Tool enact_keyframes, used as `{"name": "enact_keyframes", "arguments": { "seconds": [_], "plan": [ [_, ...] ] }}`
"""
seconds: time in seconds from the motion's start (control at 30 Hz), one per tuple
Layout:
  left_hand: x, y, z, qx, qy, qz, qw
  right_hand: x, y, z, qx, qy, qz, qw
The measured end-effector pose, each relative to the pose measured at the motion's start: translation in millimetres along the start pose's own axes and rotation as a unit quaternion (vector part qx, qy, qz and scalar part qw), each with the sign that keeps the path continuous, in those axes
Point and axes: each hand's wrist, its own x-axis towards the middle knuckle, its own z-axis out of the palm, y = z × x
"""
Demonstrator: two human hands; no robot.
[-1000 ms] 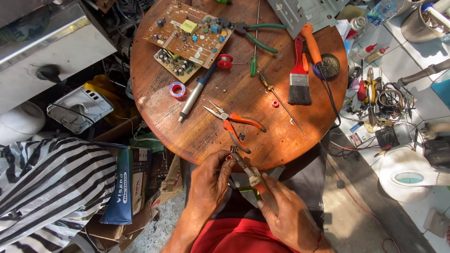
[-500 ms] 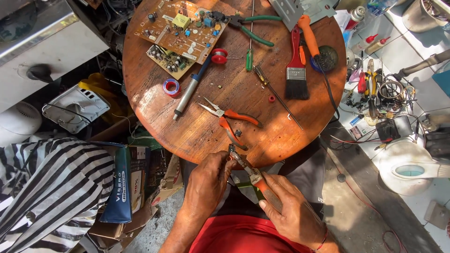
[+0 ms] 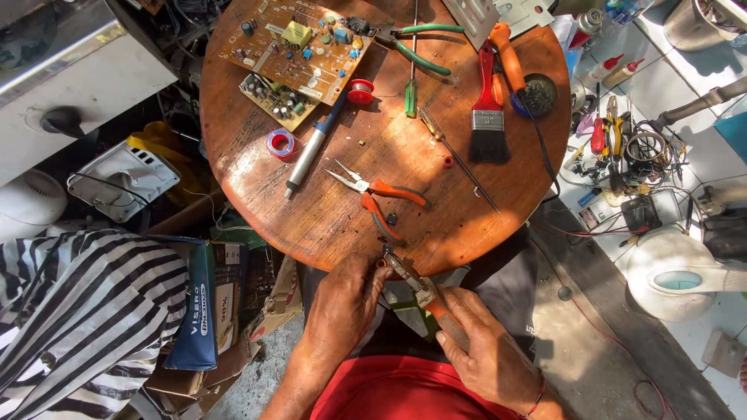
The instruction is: The person uses pliers to strip the insulation from a small red wire and then twists the exposed metal strands with their fingers. The work is performed on a cluttered wooden table with various tools and electronic components.
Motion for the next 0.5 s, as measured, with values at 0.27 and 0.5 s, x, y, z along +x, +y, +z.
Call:
{"name": "enact_keyframes", "arguments": {
  "seconds": [0.27, 0.5],
  "plan": [
    [0.2, 3.8, -0.5, -0.034, 0.033, 0.021, 0.999, 0.5, -5.8, 3.3, 0.069, -0.029, 0.040, 0.996],
    [10.3, 3.2, 2.7, -0.034, 0.022, 0.020, 0.999, 1.6, 6.1, 17.4, 0.191, -0.054, 0.150, 0.968]
  ]
}}
